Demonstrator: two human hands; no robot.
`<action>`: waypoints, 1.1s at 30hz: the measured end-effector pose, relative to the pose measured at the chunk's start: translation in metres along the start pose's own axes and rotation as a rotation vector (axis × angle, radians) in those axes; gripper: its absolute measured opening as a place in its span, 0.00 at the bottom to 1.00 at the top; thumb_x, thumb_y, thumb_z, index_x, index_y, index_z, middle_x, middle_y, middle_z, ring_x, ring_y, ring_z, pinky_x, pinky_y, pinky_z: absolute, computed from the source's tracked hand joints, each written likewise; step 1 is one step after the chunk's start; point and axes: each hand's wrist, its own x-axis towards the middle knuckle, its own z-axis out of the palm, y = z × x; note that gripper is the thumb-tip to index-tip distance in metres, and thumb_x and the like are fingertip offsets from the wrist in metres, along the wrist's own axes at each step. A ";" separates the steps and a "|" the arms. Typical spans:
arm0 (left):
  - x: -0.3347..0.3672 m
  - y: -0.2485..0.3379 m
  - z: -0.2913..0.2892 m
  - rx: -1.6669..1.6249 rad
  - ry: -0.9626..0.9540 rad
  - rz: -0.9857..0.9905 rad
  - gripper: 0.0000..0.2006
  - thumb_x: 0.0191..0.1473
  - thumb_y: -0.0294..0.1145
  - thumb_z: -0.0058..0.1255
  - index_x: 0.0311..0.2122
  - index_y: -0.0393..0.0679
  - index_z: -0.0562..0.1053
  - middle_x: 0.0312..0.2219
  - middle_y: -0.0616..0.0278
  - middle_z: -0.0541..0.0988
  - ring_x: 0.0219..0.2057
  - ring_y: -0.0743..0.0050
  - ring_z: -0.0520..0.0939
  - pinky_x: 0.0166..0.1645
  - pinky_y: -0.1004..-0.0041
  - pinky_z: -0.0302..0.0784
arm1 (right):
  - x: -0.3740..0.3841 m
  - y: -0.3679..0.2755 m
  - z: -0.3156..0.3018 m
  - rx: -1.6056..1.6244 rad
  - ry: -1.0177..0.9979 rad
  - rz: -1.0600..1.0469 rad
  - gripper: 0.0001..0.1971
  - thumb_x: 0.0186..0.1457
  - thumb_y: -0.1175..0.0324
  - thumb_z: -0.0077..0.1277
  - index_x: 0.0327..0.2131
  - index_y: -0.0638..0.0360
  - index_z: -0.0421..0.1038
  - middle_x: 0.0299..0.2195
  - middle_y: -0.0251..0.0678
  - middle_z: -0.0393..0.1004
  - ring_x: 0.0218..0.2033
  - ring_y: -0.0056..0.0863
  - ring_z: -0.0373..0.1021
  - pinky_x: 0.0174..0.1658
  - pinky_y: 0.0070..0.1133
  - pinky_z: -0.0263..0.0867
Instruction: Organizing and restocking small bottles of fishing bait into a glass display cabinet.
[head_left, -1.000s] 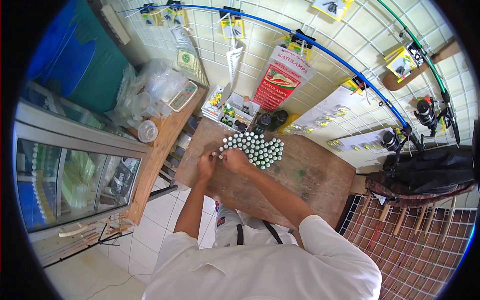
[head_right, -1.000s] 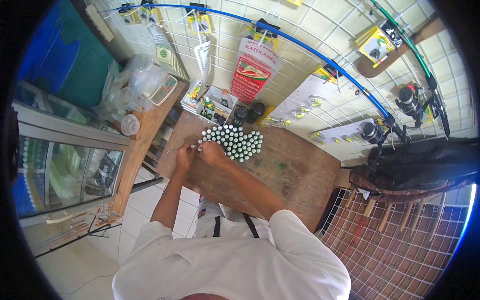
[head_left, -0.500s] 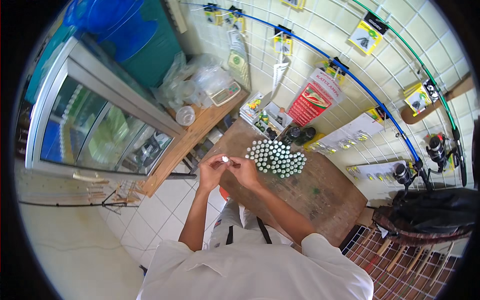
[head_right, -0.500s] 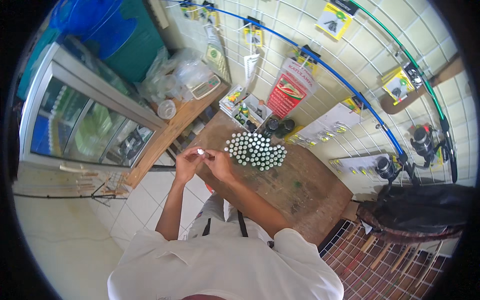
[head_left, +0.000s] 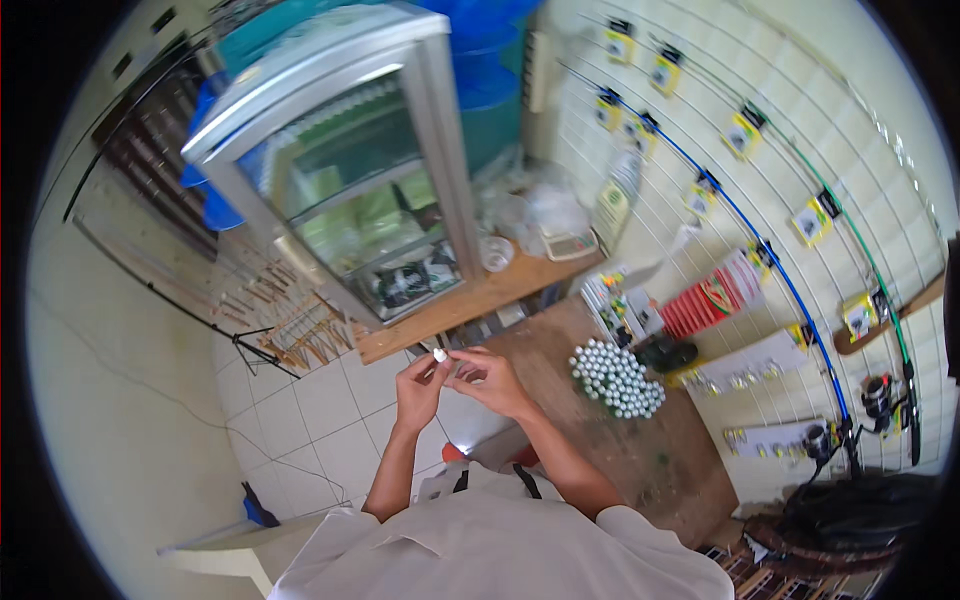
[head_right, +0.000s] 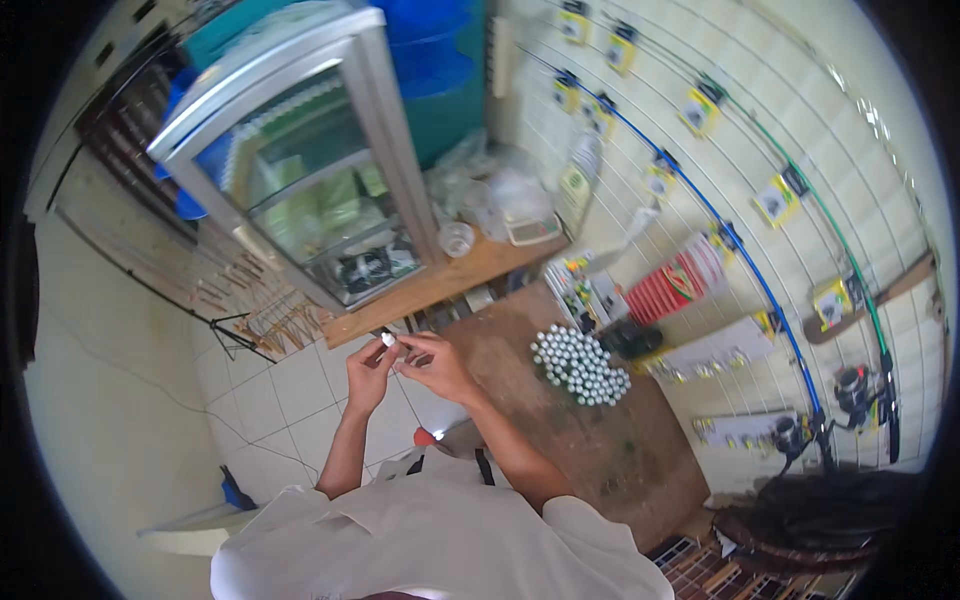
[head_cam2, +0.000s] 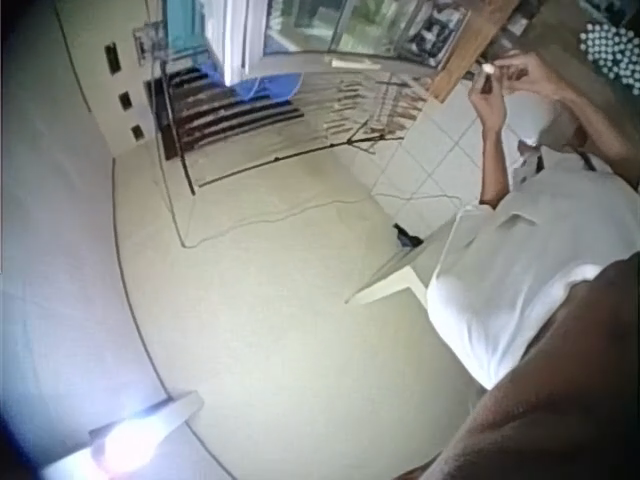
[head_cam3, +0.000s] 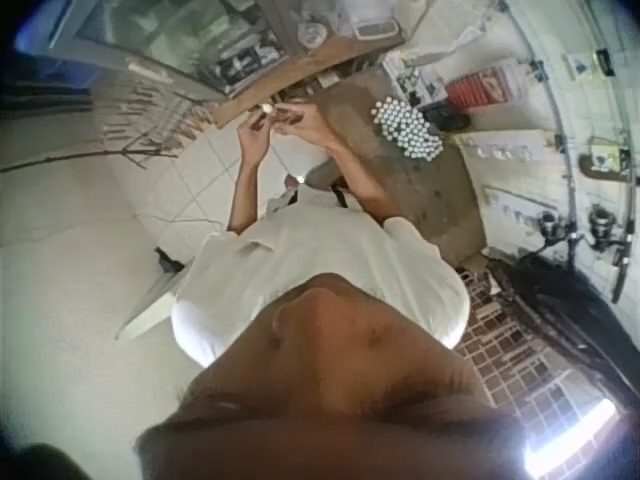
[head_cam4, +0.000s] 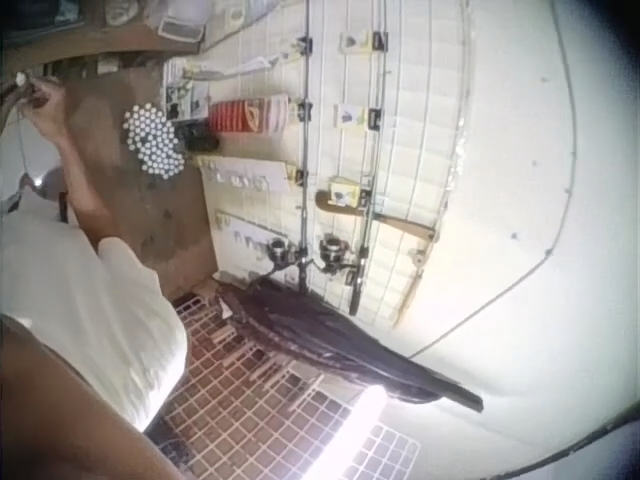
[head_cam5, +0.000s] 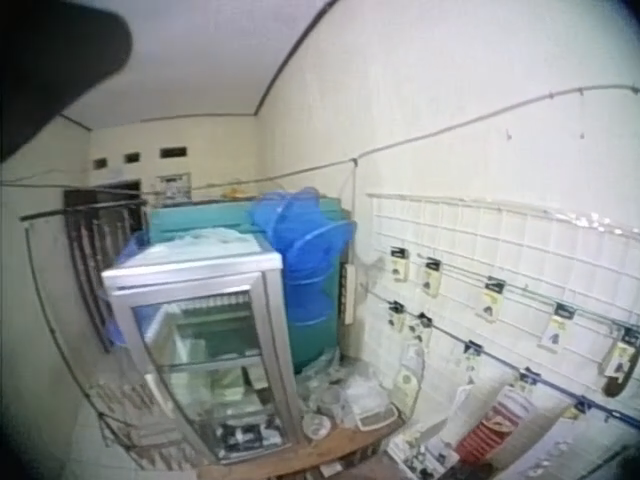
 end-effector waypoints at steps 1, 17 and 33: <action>-0.001 0.005 -0.011 -0.009 0.026 0.023 0.11 0.59 0.24 0.56 0.47 0.34 0.78 0.42 0.60 0.78 0.43 0.75 0.78 0.45 0.74 0.77 | 0.010 -0.002 0.003 0.040 -0.097 -0.012 0.26 0.50 0.71 0.65 0.54 0.60 0.73 0.43 0.34 0.75 0.35 0.16 0.74 0.37 0.15 0.70; -0.064 0.033 -0.169 -0.129 0.367 0.146 0.12 0.55 0.18 0.58 0.45 0.30 0.77 0.46 0.55 0.76 0.47 0.68 0.78 0.50 0.71 0.78 | 0.207 -0.071 0.164 -0.150 0.042 -0.261 0.25 0.60 0.64 0.58 0.58 0.63 0.66 0.48 0.41 0.74 0.46 0.27 0.72 0.42 0.22 0.71; -0.067 0.030 -0.208 -0.149 0.316 0.113 0.12 0.54 0.17 0.58 0.45 0.32 0.78 0.45 0.58 0.75 0.45 0.71 0.79 0.50 0.73 0.79 | 0.075 -0.058 0.109 0.077 0.288 -0.267 0.16 0.56 0.78 0.58 0.47 0.67 0.69 0.42 0.37 0.76 0.43 0.24 0.74 0.48 0.23 0.69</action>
